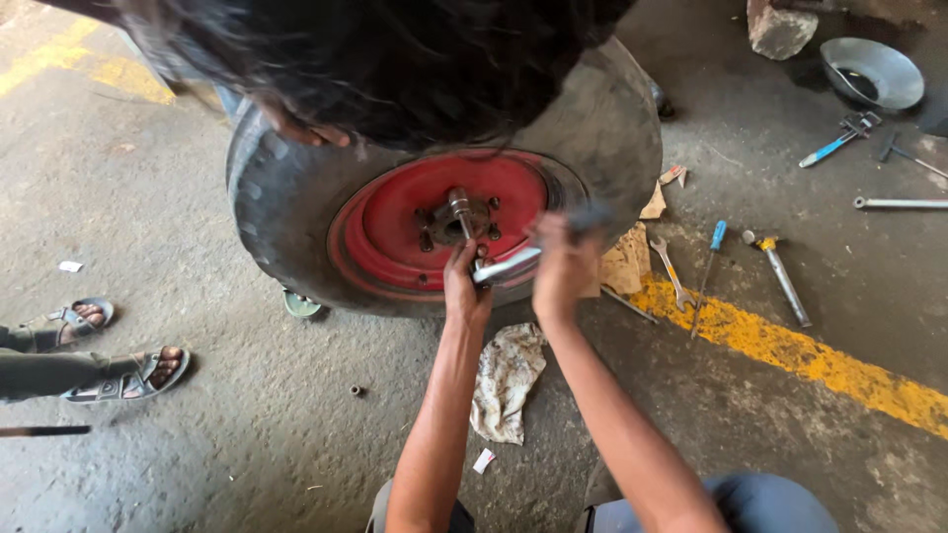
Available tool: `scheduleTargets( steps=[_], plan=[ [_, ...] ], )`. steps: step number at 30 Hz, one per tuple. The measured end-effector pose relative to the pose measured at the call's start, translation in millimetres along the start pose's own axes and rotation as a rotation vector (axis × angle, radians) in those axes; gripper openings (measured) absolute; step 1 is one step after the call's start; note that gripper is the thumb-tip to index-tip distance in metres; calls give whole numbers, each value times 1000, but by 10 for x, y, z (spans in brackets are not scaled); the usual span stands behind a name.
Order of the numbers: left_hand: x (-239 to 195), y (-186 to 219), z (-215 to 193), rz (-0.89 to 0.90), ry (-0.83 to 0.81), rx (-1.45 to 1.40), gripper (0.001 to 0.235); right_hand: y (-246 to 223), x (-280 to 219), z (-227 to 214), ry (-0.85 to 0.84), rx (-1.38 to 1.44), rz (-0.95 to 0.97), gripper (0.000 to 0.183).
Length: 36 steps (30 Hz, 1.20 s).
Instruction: The person kneels on the floor to repair a large tractor tire with a red rim. They use a rag to wipe the rim and then use a wrench to tighten the central nut while another person holds the tire steady.
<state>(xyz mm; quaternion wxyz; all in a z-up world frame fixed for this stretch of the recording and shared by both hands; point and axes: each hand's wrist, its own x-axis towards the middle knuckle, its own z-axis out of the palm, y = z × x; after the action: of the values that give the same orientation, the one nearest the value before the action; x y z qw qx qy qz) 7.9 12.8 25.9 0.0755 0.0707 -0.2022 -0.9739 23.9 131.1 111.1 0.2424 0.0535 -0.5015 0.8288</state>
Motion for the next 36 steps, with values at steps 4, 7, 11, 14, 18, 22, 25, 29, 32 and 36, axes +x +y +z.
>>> scheduleTargets(
  steps=[4, 7, 11, 14, 18, 22, 25, 29, 32, 36],
  plan=[
    [48, -25, -62, -64, 58, -71, 27, -576, -121, 612, -551, -530, -510, 44],
    [60, 22, -167, -68, 8, -99, 18, -256, -27, 188, -435, -139, -113, 41],
    [50, -14, -146, -9, 36, 16, 19, 839, 123, -944, 116, 242, 557, 34],
    [30, 32, -107, 22, 38, 91, 21, 1253, 13, -1255, 155, 168, 937, 42],
    [71, 112, -140, -8, 63, 30, 17, 571, -12, -851, 341, -100, 128, 20],
    [171, -110, -192, -9, 26, -169, 19, -620, 314, -83, -189, -362, -108, 24],
    [323, -50, -285, -100, 61, -306, 19, -1137, 502, 208, -619, -1096, -790, 24],
    [305, -28, -355, -16, -70, -79, 14, -812, 446, -528, -834, -1774, -563, 25],
    [244, -80, -168, 28, 11, 87, 16, 314, 53, -1164, -1094, -1462, -593, 47],
    [201, 25, 21, -23, 93, 178, 23, 1634, -413, -1254, -883, -1208, -196, 50]
  ],
)
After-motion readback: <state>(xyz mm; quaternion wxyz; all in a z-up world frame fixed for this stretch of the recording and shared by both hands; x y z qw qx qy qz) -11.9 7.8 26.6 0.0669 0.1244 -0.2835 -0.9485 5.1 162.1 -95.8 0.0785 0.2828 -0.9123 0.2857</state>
